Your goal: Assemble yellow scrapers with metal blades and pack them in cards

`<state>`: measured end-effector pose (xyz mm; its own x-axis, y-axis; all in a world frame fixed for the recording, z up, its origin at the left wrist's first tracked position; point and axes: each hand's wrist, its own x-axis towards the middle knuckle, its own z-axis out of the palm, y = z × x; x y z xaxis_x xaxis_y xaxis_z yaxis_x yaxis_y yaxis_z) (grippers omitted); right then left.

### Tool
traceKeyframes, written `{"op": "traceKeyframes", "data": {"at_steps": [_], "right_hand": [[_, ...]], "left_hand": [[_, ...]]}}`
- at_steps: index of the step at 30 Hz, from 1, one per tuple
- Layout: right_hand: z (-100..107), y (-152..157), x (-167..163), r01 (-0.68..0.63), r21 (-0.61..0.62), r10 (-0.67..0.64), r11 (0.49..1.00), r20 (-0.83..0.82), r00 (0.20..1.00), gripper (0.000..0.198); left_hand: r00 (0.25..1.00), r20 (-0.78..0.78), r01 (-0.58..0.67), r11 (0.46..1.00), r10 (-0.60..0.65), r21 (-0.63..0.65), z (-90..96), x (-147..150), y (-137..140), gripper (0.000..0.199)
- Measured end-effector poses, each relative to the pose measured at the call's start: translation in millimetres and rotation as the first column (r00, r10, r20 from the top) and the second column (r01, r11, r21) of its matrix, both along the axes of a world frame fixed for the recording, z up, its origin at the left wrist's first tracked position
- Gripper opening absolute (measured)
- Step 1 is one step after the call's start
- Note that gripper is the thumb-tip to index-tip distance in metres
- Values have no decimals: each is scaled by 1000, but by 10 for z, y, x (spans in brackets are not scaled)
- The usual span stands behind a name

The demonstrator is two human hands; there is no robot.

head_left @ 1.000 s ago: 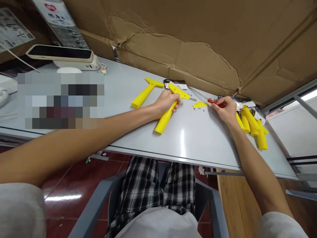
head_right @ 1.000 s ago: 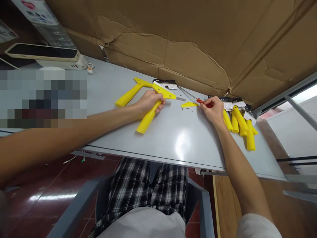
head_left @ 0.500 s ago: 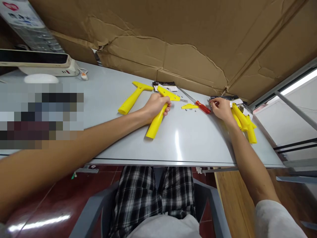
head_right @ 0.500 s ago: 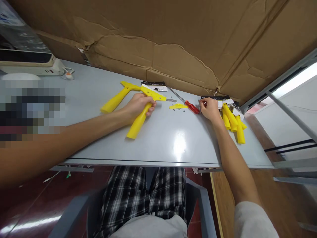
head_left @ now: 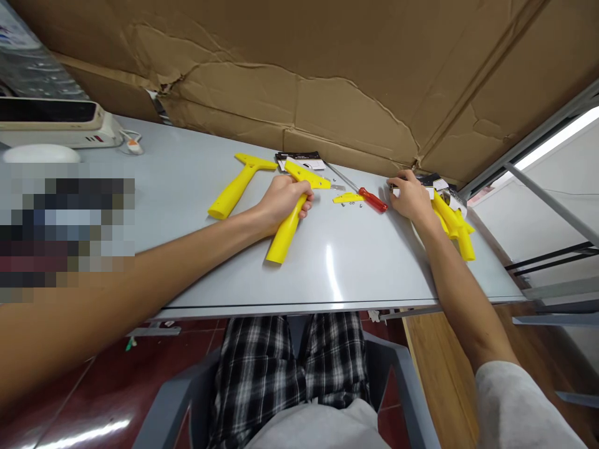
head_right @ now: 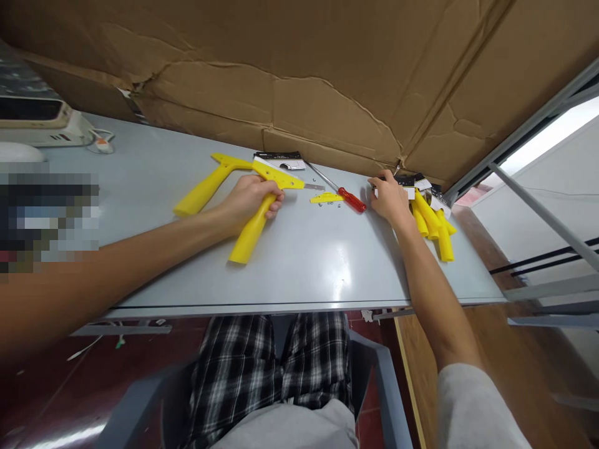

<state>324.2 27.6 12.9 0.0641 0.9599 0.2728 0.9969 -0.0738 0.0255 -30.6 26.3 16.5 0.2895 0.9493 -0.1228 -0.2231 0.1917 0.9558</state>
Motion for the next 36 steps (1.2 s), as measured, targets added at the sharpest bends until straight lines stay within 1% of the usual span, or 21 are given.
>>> {"op": "traceKeyframes", "data": {"at_steps": [2,5,10,17,19,22,24,26,29,32,34,36], "right_hand": [[33,-16,-17,31,-50,-29,998,40,999,59],[74,-28,-38,81,-80,-76,994,59,995,58],[84,-28,-75,126,-77,-123,989,41,992,50],[4,5,-141,134,-49,-133,990,32,991,52],[-4,5,-149,102,-47,-100,994,52,994,50],[-5,19,-150,14,-55,-9,998,77,997,45],[-9,48,-145,-42,-64,47,997,74,996,41],[-18,88,-140,-78,-70,82,994,57,995,38],[-33,141,-136,-97,-79,100,992,28,995,36],[-42,160,-140,-115,-82,114,990,-15,993,35],[-50,154,-141,-135,-78,130,988,-63,990,32],[-65,142,-137,-157,-61,150,986,-114,982,30]], "left_hand": [[1000,-1,-1,1000,1,3,3,3,-3,12],[1000,1,-3,1000,3,3,16,6,-11,13],[999,-34,0,1000,0,-22,58,4,-36,14],[998,-57,5,1000,-6,-24,70,5,-53,13],[999,-36,8,1000,-8,-15,51,6,-45,13],[1000,3,1,1000,-1,-29,34,6,-34,16],[998,65,2,998,2,-65,41,5,-32,13],[987,161,22,995,-6,-97,57,4,-32,7],[964,263,65,991,-33,-114,67,5,-24,11],[954,290,117,983,-72,-142,27,9,-1,10],[944,306,185,964,-121,-189,-17,13,16,13],[930,326,256,935,-169,-245,-54,15,26,16]]}}
